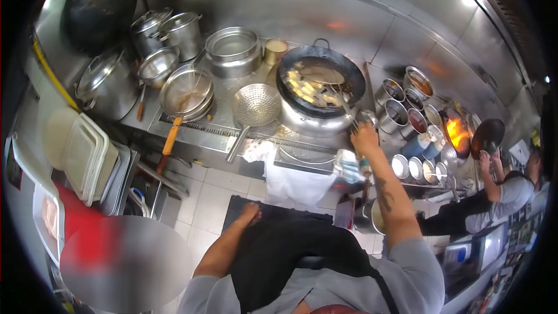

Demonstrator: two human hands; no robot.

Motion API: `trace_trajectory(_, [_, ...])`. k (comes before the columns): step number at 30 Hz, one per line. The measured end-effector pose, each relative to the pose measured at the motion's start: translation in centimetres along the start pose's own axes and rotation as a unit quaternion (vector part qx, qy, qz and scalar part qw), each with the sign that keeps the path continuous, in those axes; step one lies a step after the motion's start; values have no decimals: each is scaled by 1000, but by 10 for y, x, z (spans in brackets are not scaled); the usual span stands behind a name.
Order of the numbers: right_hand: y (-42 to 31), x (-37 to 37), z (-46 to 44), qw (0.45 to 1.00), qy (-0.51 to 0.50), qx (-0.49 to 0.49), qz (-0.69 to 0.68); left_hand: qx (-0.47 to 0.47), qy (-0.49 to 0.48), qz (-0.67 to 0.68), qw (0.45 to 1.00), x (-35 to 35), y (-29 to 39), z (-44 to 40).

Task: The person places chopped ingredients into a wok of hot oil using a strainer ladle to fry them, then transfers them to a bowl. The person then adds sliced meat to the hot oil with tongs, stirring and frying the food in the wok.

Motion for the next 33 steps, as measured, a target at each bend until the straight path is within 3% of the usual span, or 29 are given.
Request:
trace_trajectory(2, [13,25,-7,999,-31,32,2,-11,35,-19,999,-23,-23,-13])
trace_trajectory(4, [28,55,-17,992,-90,72,-48,49,62,-166,983,-44,-38,-14])
trace_trajectory(6, [33,65,-26,988,-111,88,-57,34,97,-120,987,-57,-54,-8])
trace_trajectory(9, [34,78,-37,985,-132,91,-59,3,76,-39,996,-68,-69,16])
trace_trajectory(11, [33,86,-46,987,-138,52,-59,14,139,-106,984,-82,-83,24])
trace_trajectory(14, [31,57,-61,986,-122,70,-87,-11,208,-126,970,-104,-116,41])
trace_trajectory(17, [54,45,-75,985,-101,76,-117,12,196,-148,969,-142,-191,29])
trace_trajectory(18, [58,34,-77,984,-90,52,-144,182,178,-345,904,-148,-199,30])
trace_trajectory(19, [64,26,-79,982,-79,30,-171,181,178,-344,904,-144,-204,47])
trace_trajectory(21, [97,24,-84,980,-46,-17,-193,71,91,-509,853,-136,-198,85])
trace_trajectory(23, [105,12,-85,975,-12,-64,-214,65,90,-538,835,-132,-202,93])
trace_trajectory(25, [111,-14,-78,953,-61,64,-291,53,89,-596,797,-140,-235,88])
trace_trajectory(27, [113,-21,-74,944,-60,78,-316,42,89,-649,754,-141,-256,80])
trace_trajectory(29, [114,-19,-64,853,-130,184,-471,46,103,-647,754,-134,-259,67])
trace_trajectory(30, [111,-21,-62,854,-130,183,-469,46,118,-646,753,-129,-255,61])
trace_trajectory(32, [104,-17,-52,781,-150,279,-539,46,148,-643,750,-118,-240,59])
trace_trajectory(33, [101,-16,-51,782,-150,278,-538,46,163,-641,749,-119,-244,54])
Point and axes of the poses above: each hand's wrist, its own z-axis away from the middle knuckle, its own x-axis out of the palm, y = z × x, the point moved 4 cm from there along -z, towards the middle knuckle, and after that the axes turned 8 degrees about -x, right-handed, at the moved point
